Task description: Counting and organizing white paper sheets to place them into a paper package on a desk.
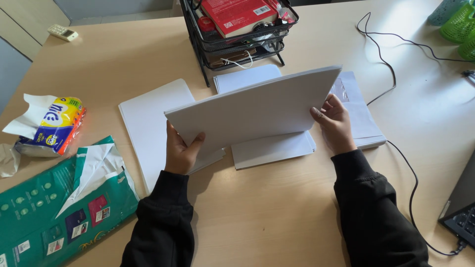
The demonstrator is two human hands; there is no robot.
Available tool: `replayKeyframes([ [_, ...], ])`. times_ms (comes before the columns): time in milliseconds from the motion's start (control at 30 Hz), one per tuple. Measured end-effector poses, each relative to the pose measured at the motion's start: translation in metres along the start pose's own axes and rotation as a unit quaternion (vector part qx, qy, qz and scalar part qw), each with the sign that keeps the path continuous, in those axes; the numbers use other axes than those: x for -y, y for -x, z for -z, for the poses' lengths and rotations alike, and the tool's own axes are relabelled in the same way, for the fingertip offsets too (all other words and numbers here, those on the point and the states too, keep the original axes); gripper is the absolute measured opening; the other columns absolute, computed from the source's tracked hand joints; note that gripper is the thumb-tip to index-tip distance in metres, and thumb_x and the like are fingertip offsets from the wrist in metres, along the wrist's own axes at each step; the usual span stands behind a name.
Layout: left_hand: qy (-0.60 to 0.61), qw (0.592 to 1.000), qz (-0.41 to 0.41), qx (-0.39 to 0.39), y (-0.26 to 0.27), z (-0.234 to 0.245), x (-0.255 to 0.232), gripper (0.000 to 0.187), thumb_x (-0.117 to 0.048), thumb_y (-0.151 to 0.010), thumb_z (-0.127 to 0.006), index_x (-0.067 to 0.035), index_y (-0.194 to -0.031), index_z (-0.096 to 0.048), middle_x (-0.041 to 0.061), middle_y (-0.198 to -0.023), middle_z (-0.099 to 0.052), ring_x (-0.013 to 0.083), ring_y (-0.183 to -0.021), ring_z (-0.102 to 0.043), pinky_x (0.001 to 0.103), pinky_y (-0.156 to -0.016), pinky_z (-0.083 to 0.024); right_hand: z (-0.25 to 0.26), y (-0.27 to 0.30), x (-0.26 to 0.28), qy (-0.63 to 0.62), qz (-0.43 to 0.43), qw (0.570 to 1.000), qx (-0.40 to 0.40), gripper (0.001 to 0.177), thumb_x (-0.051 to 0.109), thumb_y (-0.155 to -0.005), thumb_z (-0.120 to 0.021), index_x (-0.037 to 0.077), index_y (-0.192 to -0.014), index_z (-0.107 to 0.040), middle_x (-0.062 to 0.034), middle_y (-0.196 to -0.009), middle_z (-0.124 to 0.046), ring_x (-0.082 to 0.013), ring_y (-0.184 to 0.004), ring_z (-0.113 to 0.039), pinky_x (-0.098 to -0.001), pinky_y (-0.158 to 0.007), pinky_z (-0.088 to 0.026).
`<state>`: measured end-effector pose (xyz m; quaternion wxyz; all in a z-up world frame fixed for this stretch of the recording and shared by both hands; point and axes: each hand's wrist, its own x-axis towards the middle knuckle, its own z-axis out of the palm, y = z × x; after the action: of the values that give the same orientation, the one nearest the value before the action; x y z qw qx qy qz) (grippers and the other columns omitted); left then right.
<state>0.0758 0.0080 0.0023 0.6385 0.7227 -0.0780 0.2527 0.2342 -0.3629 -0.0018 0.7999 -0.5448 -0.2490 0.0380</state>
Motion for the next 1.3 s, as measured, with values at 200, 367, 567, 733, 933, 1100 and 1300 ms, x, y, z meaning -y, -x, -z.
replayKeyframes([
  [200, -0.016, 1.000, -0.006, -0.025, 0.003, -0.004, 0.010, 0.066, -0.003, -0.095, -0.075, -0.005, -0.147, -0.034, 0.015, -0.135, -0.058, 0.0261, -0.127, -0.060, 0.042, -0.107, -0.054, -0.006, 0.000, -0.002, 0.011, 0.005, 1.000, -0.015, 0.049, 0.006, -0.093, -0.072, 0.006, -0.138, -0.054, -0.0064, -0.128, -0.067, -0.0154, -0.122, -0.062, -0.0322, -0.107, -0.048],
  [367, -0.021, 0.999, 0.015, -0.031, 0.001, -0.008, 0.007, 0.065, -0.008, -0.096, -0.076, -0.005, -0.145, -0.034, 0.013, -0.132, -0.060, 0.0247, -0.125, -0.062, 0.040, -0.104, -0.057, -0.004, 0.002, -0.014, 0.075, 0.008, 0.997, -0.012, 0.045, 0.006, -0.096, -0.074, 0.001, -0.137, -0.055, -0.0067, -0.130, -0.065, -0.0176, -0.126, -0.059, -0.0347, -0.112, -0.045],
  [567, -0.011, 0.999, -0.010, -0.040, -0.003, -0.014, 0.000, 0.070, -0.007, -0.094, -0.078, -0.005, -0.147, -0.033, 0.013, -0.133, -0.057, 0.0242, -0.125, -0.059, 0.040, -0.105, -0.055, -0.009, 0.003, -0.015, 0.061, 0.029, 0.997, -0.020, 0.047, 0.011, -0.097, -0.073, 0.001, -0.137, -0.052, -0.0090, -0.134, -0.063, -0.0193, -0.130, -0.056, -0.0351, -0.114, -0.043],
  [733, -0.010, 0.999, -0.008, -0.043, -0.004, -0.017, 0.001, 0.065, -0.008, -0.096, -0.075, -0.004, -0.148, -0.034, 0.011, -0.134, -0.060, 0.0221, -0.126, -0.060, 0.039, -0.107, -0.054, -0.012, 0.005, -0.014, 0.082, 0.025, 0.996, -0.022, 0.049, 0.012, -0.097, -0.072, -0.001, -0.140, -0.050, -0.0097, -0.138, -0.060, -0.0196, -0.132, -0.054, -0.0357, -0.116, -0.041],
  [933, 0.002, 0.997, 0.015, -0.077, -0.002, -0.024, -0.010, 0.051, -0.008, -0.098, -0.072, -0.002, -0.142, -0.046, 0.010, -0.126, -0.068, 0.0190, -0.117, -0.066, 0.035, -0.102, -0.055, -0.006, 0.004, -0.020, 0.118, 0.038, 0.991, -0.042, 0.037, 0.012, -0.105, -0.071, -0.004, -0.136, -0.056, -0.0086, -0.131, -0.065, -0.0166, -0.124, -0.059, -0.0327, -0.110, -0.047],
  [1100, 0.012, 0.990, -0.003, -0.142, 0.002, -0.018, -0.007, 0.049, -0.007, -0.096, -0.074, -0.002, -0.139, -0.051, 0.010, -0.124, -0.069, 0.0191, -0.115, -0.066, 0.035, -0.101, -0.055, -0.022, 0.005, 0.037, 0.152, -0.049, 0.987, 0.019, 0.049, 0.012, -0.092, -0.071, 0.004, -0.137, -0.054, -0.0045, -0.125, -0.066, -0.0140, -0.118, -0.062, -0.0303, -0.103, -0.051],
  [1300, 0.254, 0.950, 0.041, -0.178, 0.004, -0.025, -0.030, 0.050, -0.006, -0.094, -0.072, -0.004, -0.136, -0.046, 0.011, -0.129, -0.065, 0.0213, -0.117, -0.064, 0.041, -0.101, -0.058, -0.020, 0.022, 0.064, -0.120, 0.013, 0.979, 0.162, 0.050, 0.026, -0.099, -0.069, -0.001, -0.141, -0.062, -0.0143, -0.117, -0.074, -0.0271, -0.109, -0.070, -0.0406, -0.102, -0.054],
])
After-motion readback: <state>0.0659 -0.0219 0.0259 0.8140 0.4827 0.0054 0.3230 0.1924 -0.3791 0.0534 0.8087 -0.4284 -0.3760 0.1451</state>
